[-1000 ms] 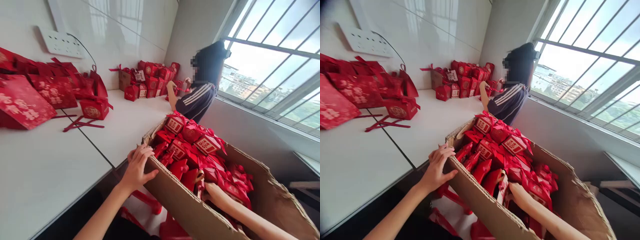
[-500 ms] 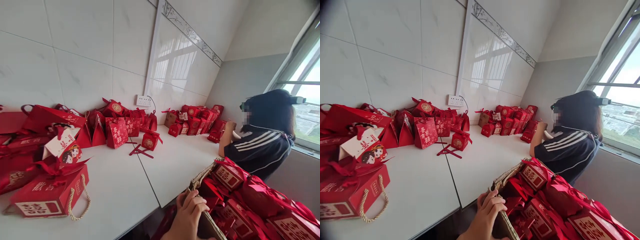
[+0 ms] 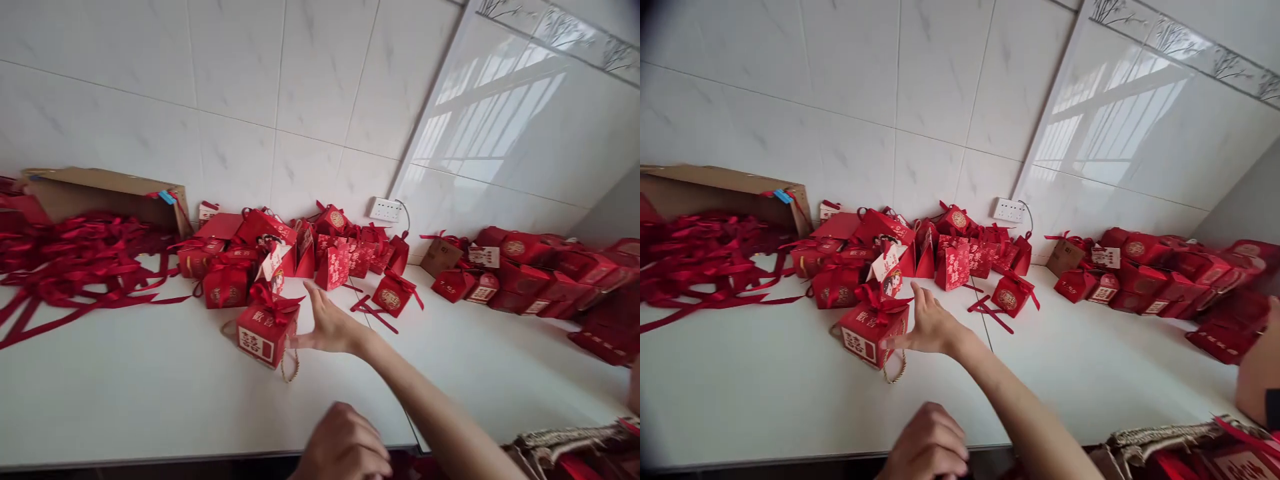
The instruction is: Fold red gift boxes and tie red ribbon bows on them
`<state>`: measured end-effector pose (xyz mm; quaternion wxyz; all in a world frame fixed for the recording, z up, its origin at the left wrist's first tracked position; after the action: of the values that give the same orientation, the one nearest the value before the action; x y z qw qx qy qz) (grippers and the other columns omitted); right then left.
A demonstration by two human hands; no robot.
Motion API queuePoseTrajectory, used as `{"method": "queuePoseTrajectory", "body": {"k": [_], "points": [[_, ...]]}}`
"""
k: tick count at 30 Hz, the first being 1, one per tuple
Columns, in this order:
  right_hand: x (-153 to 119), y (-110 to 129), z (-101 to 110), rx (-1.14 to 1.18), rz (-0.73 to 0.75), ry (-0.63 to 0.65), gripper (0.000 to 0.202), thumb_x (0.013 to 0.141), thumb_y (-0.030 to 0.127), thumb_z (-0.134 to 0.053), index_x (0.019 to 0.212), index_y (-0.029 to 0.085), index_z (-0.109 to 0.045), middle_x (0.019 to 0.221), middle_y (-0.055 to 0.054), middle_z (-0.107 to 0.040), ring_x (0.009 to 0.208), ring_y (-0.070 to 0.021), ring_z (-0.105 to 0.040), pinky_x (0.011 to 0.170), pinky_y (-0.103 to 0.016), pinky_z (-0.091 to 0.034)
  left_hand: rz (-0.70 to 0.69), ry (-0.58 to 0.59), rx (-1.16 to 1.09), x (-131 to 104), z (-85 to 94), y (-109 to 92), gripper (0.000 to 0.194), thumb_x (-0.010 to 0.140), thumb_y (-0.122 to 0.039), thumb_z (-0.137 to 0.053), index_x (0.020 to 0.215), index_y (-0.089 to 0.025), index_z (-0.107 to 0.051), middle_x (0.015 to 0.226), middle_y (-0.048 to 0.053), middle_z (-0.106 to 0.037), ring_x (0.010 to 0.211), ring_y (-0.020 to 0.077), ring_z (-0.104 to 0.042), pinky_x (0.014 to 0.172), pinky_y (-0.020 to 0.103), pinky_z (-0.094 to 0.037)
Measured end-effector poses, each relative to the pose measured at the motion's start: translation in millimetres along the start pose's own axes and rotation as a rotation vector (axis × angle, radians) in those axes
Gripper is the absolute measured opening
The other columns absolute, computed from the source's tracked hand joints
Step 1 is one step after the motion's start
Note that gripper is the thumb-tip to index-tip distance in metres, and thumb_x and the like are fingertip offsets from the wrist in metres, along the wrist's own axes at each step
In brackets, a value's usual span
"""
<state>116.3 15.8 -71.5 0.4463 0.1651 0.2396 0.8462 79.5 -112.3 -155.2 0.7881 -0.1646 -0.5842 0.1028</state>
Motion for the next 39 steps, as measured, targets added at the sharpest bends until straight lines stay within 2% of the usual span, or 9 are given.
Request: {"method": "queuePoseTrajectory", "body": {"k": [2,5,9,12,16,23,29,33,39], "points": [[18,8,-28,0.074,0.037,-0.021,0.108,0.064,0.05,-0.073,0.145,0.009,-0.013,0.137,-0.027,-0.036,0.125,-0.0376,-0.042,0.099,-0.05,-0.038,0.123,-0.188,0.263,-8,56.2,0,0.023,0.088,-0.017,-0.042,0.103,-0.028,-0.055,0.081,0.004,-0.065,0.078,0.0202,-0.064,0.07,0.038,-0.053],[-2,13,-49,0.136,-0.097,-0.15,0.102,0.072,0.05,-0.067,0.145,0.009,-0.009,0.129,-0.026,-0.044,0.115,-0.0368,-0.05,0.095,-0.051,-0.04,0.517,-0.454,0.534,-26,120.3,8,0.03,0.085,-0.022,-0.051,0.114,-0.025,-0.049,0.109,0.01,-0.057,0.105,0.0251,-0.056,0.088,0.045,-0.049],[-70,16,-50,0.374,-0.261,-0.139,0.099,0.075,0.057,-0.061,0.146,0.017,-0.004,0.115,-0.018,-0.056,0.086,-0.0289,-0.064,0.077,-0.043,-0.049,0.86,-0.607,0.415,-43,153.7,18,0.039,0.088,-0.044,-0.045,0.12,-0.023,-0.043,0.127,0.013,-0.05,0.118,0.0277,-0.049,0.098,0.049,-0.042],[-102,11,-35,0.551,-0.319,-0.103,0.066,0.083,0.06,-0.048,0.135,0.023,-0.031,0.091,-0.007,-0.063,0.058,-0.0175,-0.061,0.055,-0.03,-0.047,0.926,-0.537,0.257,-36,150.1,22,0.048,0.085,-0.053,-0.044,0.122,-0.022,-0.043,0.13,0.013,-0.05,0.122,0.0278,-0.048,0.1,0.046,-0.042],[-102,-13,-12,0.364,-0.374,-0.344,0.046,0.083,0.063,-0.046,0.096,0.021,-0.057,0.078,-0.004,-0.063,0.063,-0.0169,-0.057,0.059,-0.028,-0.043,1.016,-0.351,0.137,-22,133.7,34,0.053,0.082,-0.051,-0.053,0.124,-0.021,-0.041,0.128,0.011,-0.053,0.12,0.0265,-0.051,0.097,0.04,-0.045],[-80,-24,-21,0.453,-0.253,-0.26,0.046,0.084,0.059,-0.046,0.061,0.02,-0.041,0.056,0.004,-0.044,0.052,-0.01,-0.039,0.05,-0.023,-0.03,0.918,0.034,0.076,17,119.8,52,0.051,0.081,-0.045,-0.055,0.126,-0.023,-0.047,0.131,0.008,-0.053,0.119,0.0249,-0.051,0.093,0.032,-0.047],[-88,-27,-27,0.763,-0.269,-0.273,0.039,0.086,0.051,-0.047,0.063,0.019,-0.045,0.058,0.003,-0.048,0.056,-0.0107,-0.044,0.056,-0.024,-0.035,1.032,0.128,0.376,53,120.9,49,0.03,0.083,-0.048,-0.048,0.076,-0.02,-0.057,0.071,-0.001,-0.057,0.066,0.0151,-0.055,0.06,0.024,-0.042],[-88,-32,-33,0.939,-0.273,-0.251,0.039,0.084,0.05,-0.051,0.062,0.019,-0.046,0.059,0.003,-0.051,0.057,-0.0105,-0.046,0.06,-0.024,-0.036,1.09,0.006,0.308,44,114.3,39,0.033,0.083,-0.043,-0.05,0.061,-0.02,-0.04,0.054,-0.006,-0.035,0.05,0.0099,-0.037,0.048,0.021,-0.031],[-90,-42,-44,1.064,-0.277,-0.244,0.038,0.084,0.046,-0.055,0.061,0.018,-0.046,0.057,0.004,-0.049,0.055,-0.0085,-0.041,0.058,-0.023,-0.032,1.219,-0.286,0.069,12,104.3,33,0.037,0.082,-0.043,-0.054,0.059,-0.019,-0.036,0.053,-0.007,-0.032,0.049,0.0078,-0.03,0.046,0.019,-0.028]]}}
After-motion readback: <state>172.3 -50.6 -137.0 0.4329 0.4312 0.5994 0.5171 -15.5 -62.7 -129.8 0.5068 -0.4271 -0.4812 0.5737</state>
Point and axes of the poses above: each hand's wrist, its own x-axis towards the middle knuckle, its own z-axis out of the back of the hand, y = z × x, the point moved 4 cm from there along x, towards the middle knuckle
